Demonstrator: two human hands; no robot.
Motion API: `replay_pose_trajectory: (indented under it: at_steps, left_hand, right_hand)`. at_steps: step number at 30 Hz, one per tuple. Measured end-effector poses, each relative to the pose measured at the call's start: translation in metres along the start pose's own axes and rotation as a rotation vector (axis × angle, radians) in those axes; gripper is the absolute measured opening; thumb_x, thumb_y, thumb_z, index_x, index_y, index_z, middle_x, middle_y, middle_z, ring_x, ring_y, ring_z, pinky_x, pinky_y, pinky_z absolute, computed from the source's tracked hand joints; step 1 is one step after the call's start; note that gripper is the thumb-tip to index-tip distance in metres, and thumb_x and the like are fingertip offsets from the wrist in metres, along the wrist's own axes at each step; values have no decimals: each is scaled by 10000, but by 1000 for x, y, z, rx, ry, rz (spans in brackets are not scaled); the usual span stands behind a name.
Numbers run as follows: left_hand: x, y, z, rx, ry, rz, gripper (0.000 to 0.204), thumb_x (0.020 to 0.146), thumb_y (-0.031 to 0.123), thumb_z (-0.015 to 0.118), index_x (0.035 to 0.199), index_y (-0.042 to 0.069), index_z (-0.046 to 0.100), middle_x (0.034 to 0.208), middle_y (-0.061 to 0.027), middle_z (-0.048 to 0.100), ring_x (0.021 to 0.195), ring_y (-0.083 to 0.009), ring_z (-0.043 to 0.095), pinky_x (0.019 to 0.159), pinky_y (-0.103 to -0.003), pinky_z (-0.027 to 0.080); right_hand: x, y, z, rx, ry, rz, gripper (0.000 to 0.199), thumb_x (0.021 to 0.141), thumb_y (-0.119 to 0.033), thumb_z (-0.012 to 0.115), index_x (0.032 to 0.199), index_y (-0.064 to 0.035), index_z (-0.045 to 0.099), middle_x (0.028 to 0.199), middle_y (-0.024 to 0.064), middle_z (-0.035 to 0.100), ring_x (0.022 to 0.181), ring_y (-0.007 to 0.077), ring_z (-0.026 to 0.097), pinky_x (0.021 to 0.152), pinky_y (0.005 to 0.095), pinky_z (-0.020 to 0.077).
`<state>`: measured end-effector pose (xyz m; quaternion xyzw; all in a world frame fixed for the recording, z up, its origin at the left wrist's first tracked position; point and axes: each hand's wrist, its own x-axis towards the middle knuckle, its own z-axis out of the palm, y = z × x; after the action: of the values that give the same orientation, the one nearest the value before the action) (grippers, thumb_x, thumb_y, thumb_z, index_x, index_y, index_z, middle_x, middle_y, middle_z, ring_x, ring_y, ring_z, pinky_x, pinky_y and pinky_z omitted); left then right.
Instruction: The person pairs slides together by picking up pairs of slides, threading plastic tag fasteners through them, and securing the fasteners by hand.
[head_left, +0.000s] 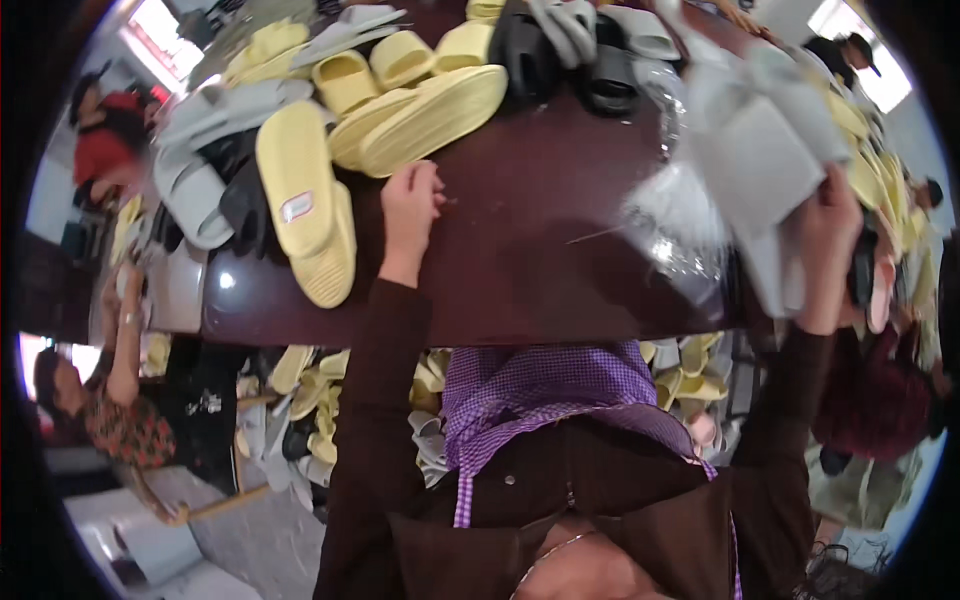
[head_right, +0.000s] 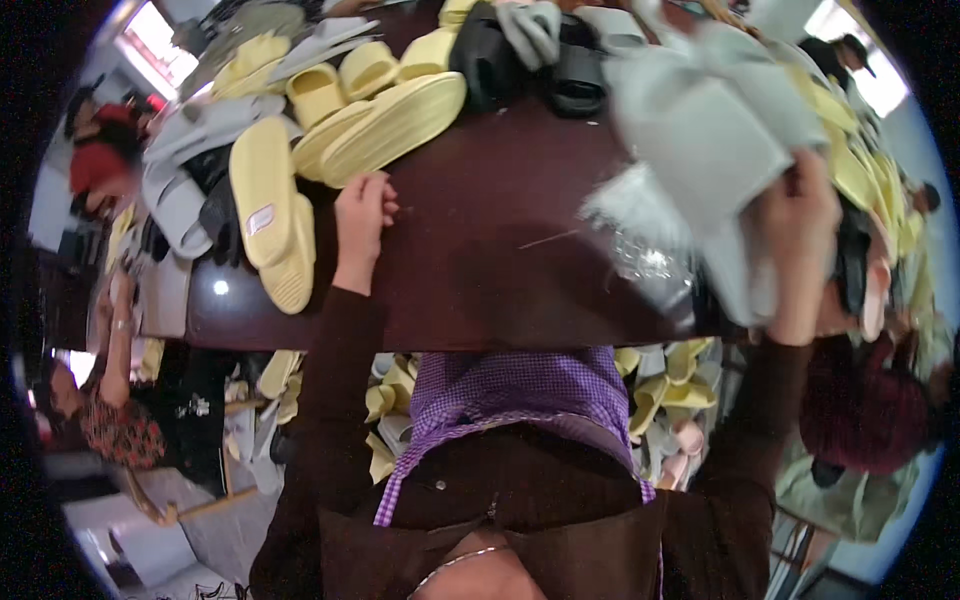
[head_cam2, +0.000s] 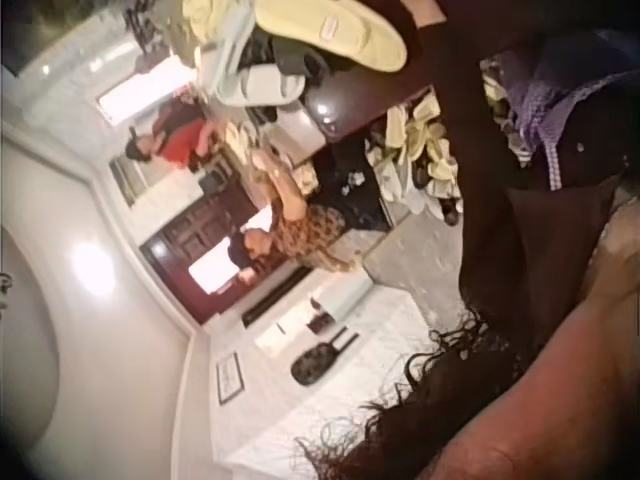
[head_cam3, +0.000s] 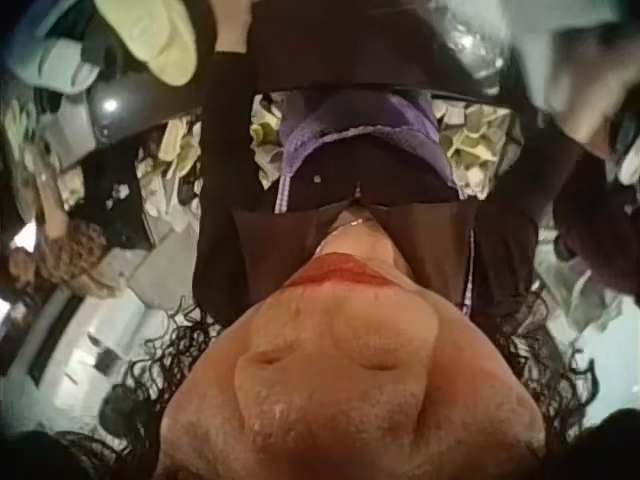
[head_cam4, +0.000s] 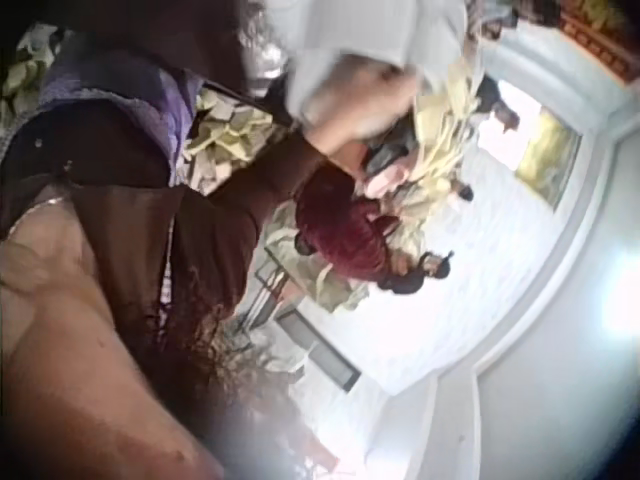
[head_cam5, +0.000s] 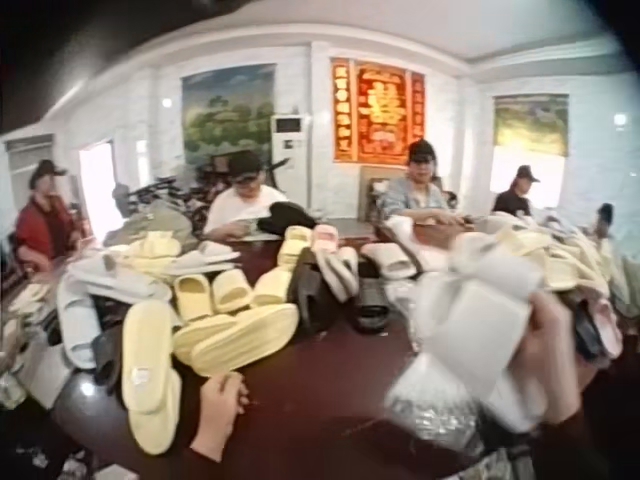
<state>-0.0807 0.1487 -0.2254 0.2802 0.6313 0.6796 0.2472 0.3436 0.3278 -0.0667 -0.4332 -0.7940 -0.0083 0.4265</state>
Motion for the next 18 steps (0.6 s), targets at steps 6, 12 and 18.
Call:
replay_pose_trajectory:
  at_steps: [6,12,18]
  left_hand:
    - [-22,19,-14,188,222,422,111,888,94,583,932,-6,597,766,-45,578,647,-121,537,590,-250,457]
    - [-53,35,-105,516,750,705,120,870,41,573,970,-25,581,847,-58,578,746,-152,537,696,-287,454]
    - [-29,23,-183,-113,469,-85,205,883,151,584,1035,13,587,892,-49,614,731,-131,566,663,-272,463]
  right_hand:
    - [54,233,-87,-596,-169,116,312,934,-185,495,1159,25,548,1076,249,599,997,362,581,831,383,455]
    - [-5,160,-56,-540,81,126,316,940,-159,530,1210,4,554,1102,153,626,995,273,601,857,325,465]
    - [-48,45,17,-2,-89,13,240,946,-88,515,1155,4,589,1062,70,624,900,116,577,797,245,464]
